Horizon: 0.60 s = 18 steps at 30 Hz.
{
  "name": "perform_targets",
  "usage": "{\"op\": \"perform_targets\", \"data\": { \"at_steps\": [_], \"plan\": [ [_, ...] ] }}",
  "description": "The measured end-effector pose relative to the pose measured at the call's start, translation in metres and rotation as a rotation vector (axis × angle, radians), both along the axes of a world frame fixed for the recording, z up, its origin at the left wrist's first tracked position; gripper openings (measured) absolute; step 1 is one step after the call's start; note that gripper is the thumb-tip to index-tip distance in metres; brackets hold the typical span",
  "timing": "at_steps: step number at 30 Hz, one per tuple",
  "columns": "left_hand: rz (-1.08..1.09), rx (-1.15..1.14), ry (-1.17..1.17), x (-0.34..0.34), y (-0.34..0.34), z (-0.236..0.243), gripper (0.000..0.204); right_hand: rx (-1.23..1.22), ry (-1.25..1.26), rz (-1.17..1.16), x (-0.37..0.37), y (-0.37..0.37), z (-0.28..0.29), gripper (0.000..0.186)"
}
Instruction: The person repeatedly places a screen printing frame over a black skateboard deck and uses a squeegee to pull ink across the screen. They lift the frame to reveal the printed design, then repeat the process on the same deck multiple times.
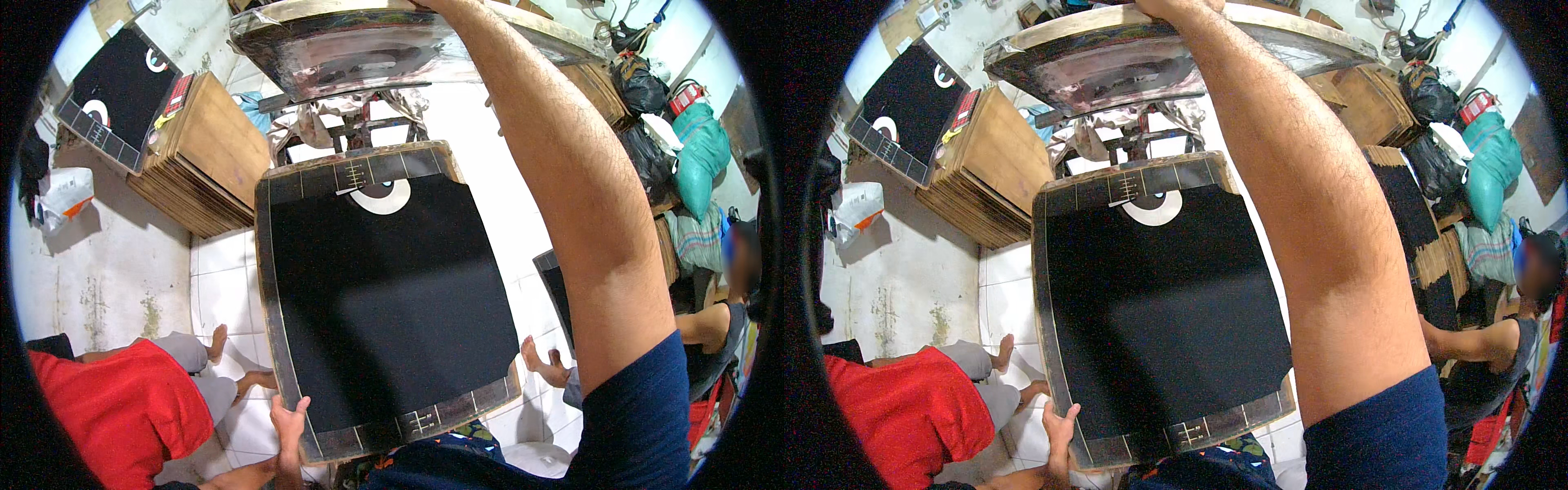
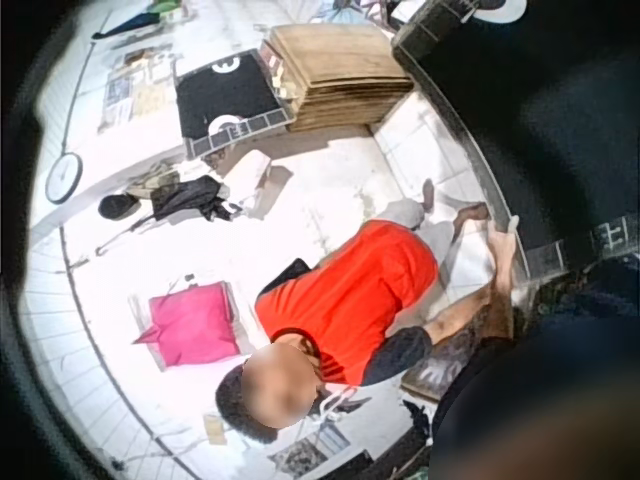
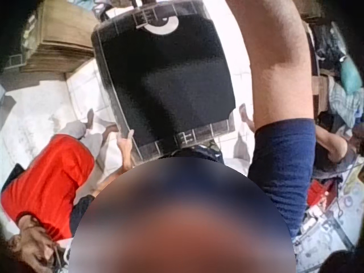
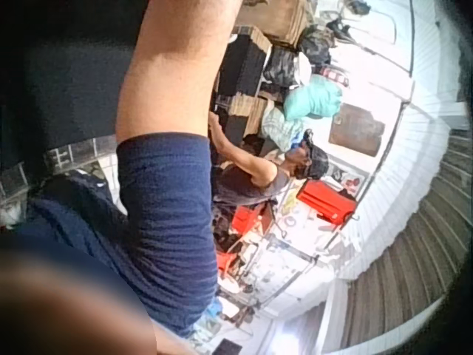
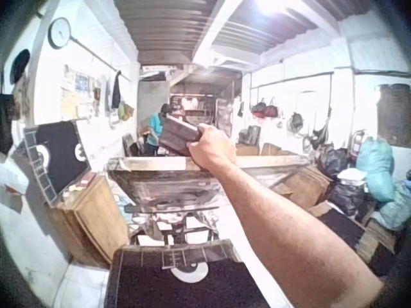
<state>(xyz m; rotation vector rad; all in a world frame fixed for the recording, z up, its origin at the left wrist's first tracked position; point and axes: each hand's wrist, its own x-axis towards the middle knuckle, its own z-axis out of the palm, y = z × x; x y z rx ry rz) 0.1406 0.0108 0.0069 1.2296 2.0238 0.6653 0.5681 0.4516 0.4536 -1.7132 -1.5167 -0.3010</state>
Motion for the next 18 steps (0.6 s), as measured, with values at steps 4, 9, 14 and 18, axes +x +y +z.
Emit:
{"op": "perform_targets", "data": {
  "at_steps": [4,9,14,18],
  "plan": [
    [0.046,-0.064,0.122,-0.007,0.007,-0.019,0.07,0.022,-0.046,0.006,0.004,0.012,0.0,0.039],
    [0.012,-0.116,0.183,-0.011,0.007,-0.04,0.08,0.065,-0.145,-0.015,0.004,0.011,-0.019,0.046],
    [-0.069,0.213,0.272,0.037,0.078,0.015,0.094,0.073,-0.035,0.047,0.003,-0.034,-0.068,0.035],
    [-0.106,0.362,-0.679,0.132,0.181,0.118,0.068,0.197,-0.064,0.171,0.003,-0.092,-0.137,0.03]
  ]
}}
